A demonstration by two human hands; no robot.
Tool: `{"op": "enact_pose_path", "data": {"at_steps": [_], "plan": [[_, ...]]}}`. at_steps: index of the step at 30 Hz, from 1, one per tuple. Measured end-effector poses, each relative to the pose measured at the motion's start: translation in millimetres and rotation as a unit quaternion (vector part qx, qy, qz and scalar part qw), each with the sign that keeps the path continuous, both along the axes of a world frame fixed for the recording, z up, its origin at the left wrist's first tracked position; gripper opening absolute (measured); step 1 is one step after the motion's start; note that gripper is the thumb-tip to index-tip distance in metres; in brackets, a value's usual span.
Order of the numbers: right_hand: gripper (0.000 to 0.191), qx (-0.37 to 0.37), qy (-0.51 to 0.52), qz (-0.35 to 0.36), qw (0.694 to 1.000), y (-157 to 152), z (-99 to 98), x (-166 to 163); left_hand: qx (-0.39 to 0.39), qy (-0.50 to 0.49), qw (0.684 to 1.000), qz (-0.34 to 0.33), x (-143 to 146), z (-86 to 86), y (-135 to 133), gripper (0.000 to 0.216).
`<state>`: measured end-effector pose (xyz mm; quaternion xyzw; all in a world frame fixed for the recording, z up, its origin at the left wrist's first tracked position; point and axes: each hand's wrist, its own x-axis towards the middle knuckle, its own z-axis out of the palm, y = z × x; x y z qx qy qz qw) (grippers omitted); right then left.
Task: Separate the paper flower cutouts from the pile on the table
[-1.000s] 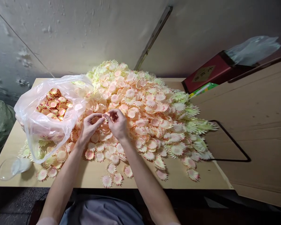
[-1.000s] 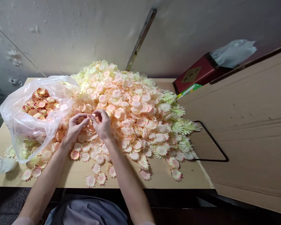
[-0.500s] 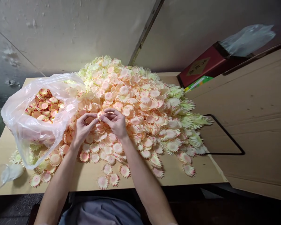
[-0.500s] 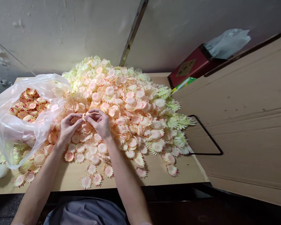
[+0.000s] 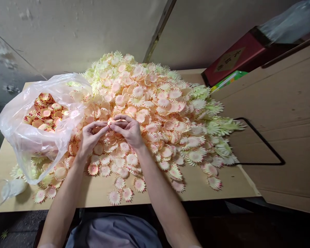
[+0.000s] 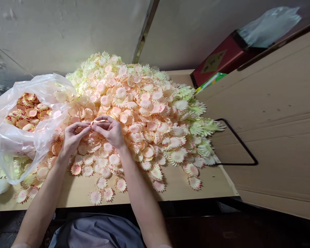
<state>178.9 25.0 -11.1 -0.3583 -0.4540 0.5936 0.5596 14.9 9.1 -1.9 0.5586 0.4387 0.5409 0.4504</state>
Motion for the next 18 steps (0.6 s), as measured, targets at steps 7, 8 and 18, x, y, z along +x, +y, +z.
{"op": "enact_pose_path", "data": {"at_steps": [7, 8, 18], "plan": [[0.041, -0.003, -0.002, -0.003, 1.0, 0.3, 0.9, -0.2, 0.006, -0.006, 1.0, -0.012, 0.8, 1.5, 0.4, 0.019], [0.041, -0.005, -0.001, -0.003, 1.0, 0.3, 1.3, -0.3, 0.009, -0.007, 1.0, -0.012, 1.1, 1.6, 0.5, 0.019], [0.042, -0.013, 0.01, 0.004, 1.0, 1.6, 0.3, 0.3, 0.022, 0.012, 1.0, -0.006, 1.1, 3.1, 1.0, 0.021]]}}
